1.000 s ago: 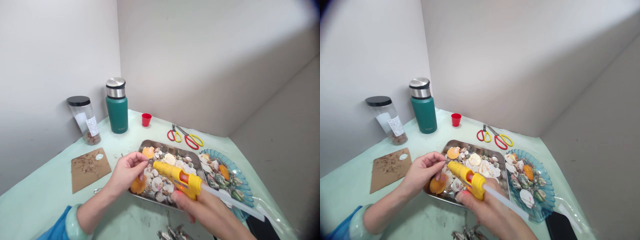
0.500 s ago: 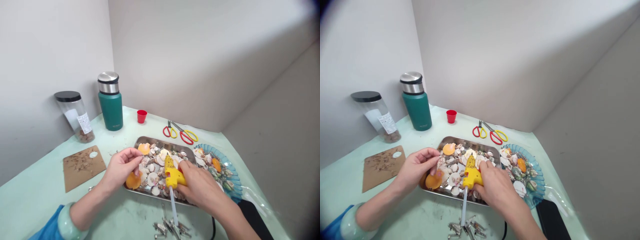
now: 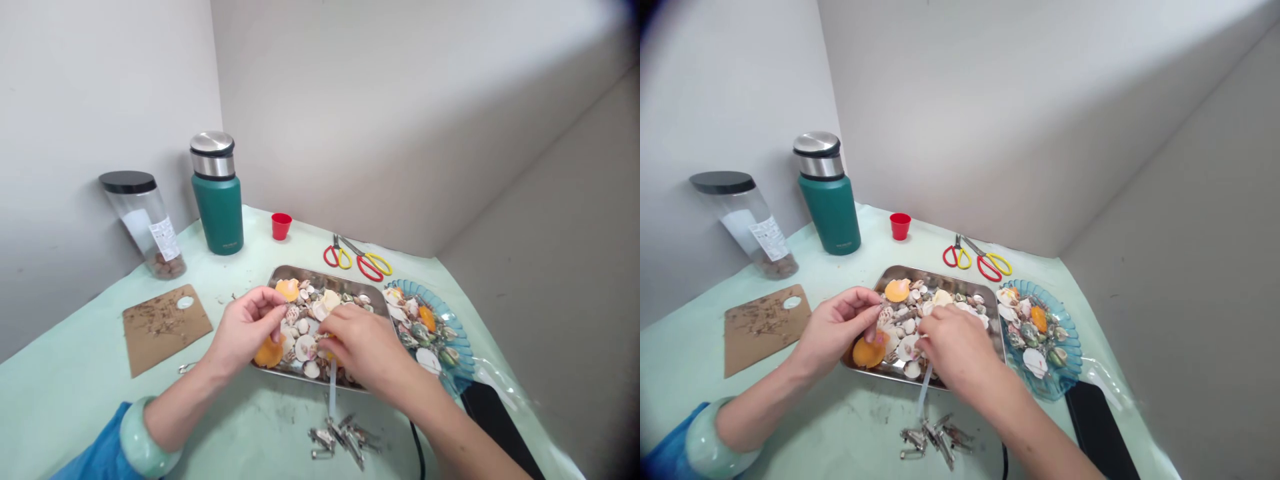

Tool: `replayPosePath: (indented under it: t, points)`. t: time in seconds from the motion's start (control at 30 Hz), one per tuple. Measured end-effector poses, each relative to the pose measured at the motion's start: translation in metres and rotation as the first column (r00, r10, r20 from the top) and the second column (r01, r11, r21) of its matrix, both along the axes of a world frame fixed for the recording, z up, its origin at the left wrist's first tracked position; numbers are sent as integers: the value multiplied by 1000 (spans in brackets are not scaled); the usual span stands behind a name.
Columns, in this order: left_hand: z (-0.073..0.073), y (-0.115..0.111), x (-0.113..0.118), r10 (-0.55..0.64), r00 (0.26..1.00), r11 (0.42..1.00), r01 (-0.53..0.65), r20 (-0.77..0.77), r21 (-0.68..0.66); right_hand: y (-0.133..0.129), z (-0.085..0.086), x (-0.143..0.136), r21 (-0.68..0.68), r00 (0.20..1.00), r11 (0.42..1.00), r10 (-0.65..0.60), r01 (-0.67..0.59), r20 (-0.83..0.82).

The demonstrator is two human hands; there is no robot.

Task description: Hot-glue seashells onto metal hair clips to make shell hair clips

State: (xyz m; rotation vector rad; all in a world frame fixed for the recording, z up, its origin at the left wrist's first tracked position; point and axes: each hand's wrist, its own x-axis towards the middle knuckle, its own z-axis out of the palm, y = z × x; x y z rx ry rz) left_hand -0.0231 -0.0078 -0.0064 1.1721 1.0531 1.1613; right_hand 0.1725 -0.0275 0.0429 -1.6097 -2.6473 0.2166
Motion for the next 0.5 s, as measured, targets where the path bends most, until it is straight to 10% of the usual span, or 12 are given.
replayPosePath:
  t: [0.17,0.5]
  points:
    - [-4,2,-1,-13,999,1000,13,34,11,20,-20,-30,-16,978,982,190,-189,83]
    - [-4,2,-2,-11,999,999,10,33,45,22,-23,-26,-61,990,990,122,-127,-72]
